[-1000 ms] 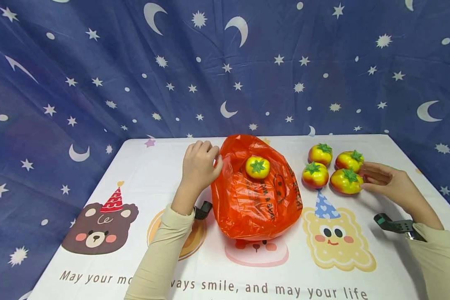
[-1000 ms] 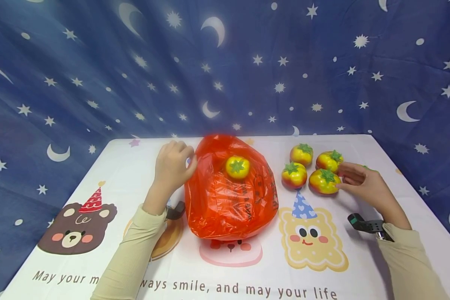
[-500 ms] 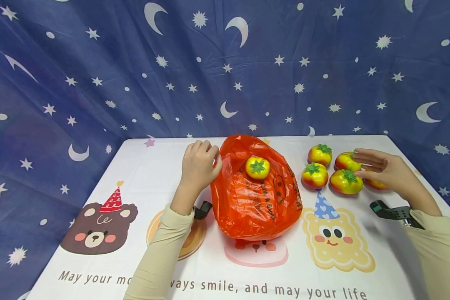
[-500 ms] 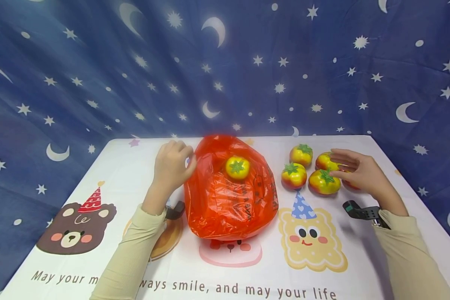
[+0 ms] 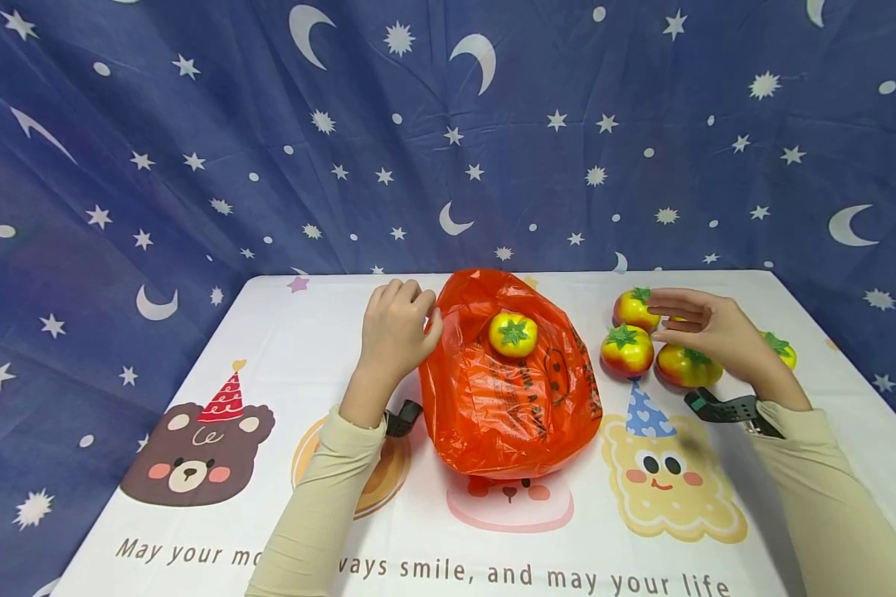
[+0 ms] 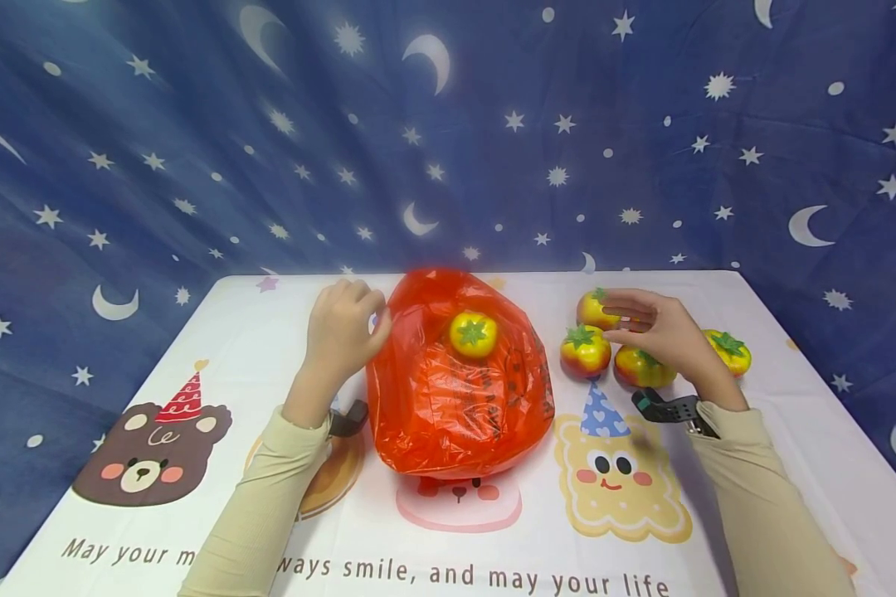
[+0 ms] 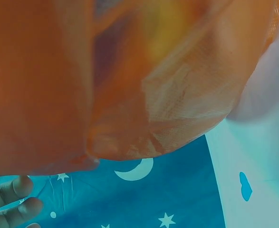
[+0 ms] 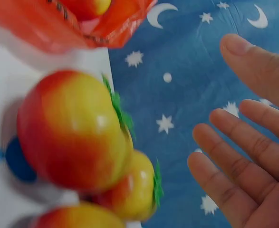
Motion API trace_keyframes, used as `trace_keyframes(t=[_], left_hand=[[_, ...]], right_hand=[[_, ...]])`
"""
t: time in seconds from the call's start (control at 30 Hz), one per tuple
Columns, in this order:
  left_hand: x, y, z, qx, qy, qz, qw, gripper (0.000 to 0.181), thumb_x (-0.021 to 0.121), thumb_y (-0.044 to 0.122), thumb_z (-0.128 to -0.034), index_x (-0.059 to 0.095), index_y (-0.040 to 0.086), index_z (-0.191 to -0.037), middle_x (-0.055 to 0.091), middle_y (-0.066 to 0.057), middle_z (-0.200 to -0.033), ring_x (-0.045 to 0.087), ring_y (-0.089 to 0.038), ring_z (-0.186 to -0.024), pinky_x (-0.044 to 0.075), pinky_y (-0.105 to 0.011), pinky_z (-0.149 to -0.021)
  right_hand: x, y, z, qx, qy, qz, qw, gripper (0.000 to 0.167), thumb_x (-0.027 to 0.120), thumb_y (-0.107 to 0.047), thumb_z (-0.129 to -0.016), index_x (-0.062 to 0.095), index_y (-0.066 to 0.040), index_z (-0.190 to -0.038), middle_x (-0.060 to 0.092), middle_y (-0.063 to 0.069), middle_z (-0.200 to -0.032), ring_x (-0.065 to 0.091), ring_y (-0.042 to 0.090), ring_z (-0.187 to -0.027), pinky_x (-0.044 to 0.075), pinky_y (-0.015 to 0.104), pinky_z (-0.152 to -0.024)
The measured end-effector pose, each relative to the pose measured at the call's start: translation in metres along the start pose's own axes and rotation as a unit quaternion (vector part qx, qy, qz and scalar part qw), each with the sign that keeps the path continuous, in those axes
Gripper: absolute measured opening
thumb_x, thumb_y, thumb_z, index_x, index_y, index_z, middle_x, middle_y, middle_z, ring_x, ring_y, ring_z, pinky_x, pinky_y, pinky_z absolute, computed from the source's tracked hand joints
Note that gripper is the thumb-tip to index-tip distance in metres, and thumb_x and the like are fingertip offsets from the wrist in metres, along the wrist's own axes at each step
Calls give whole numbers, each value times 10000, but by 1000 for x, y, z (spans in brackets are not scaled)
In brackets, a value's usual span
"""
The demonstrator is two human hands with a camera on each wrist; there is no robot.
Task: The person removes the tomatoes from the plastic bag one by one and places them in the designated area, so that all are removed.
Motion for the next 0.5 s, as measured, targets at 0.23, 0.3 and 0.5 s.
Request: trace_keyframes(t=[0.23,0.3,0.5], left_hand=[[0,0,0,-5,2,9,10000,112,586,132,-800,597,75,-704,558,-64,-714,522,-254,-701,455,-393,-731],[0,0,-1,-3,3,4,10000,111,586,132,-799,597,75,-704,559,-63,-715,520,-254,-701,454,-393,-732],[1,0,0,-1,-15,-2,10000,107,590,134,-799,600,77,-709,555,-63,-714,517,-250,-700,457,-393,-741]], right_hand=[[25,-17,-16,-216,-227,-241,9992,578,700,-169,-826,478,-9,-1335,534,256,-1302,562,-144,-980,489,89,-767],[31,-23,-20,-270,-227,-265,9990,564,705,-158,-821,494,-6,-1321,546,248,-1296,587,-106,-989,486,85,-772],[49,-37,-32,-397,-244,-97,9989,545,718,-176,-809,528,-5,-1290,570,228,-1280,584,368,-1138,510,200,-837]])
Point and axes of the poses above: each hand's wrist, its own z-axis away from the middle knuckle, its own x-axis out of the palm, y = z × x, the point moved 5 cm from there along -z, towards the middle knuckle
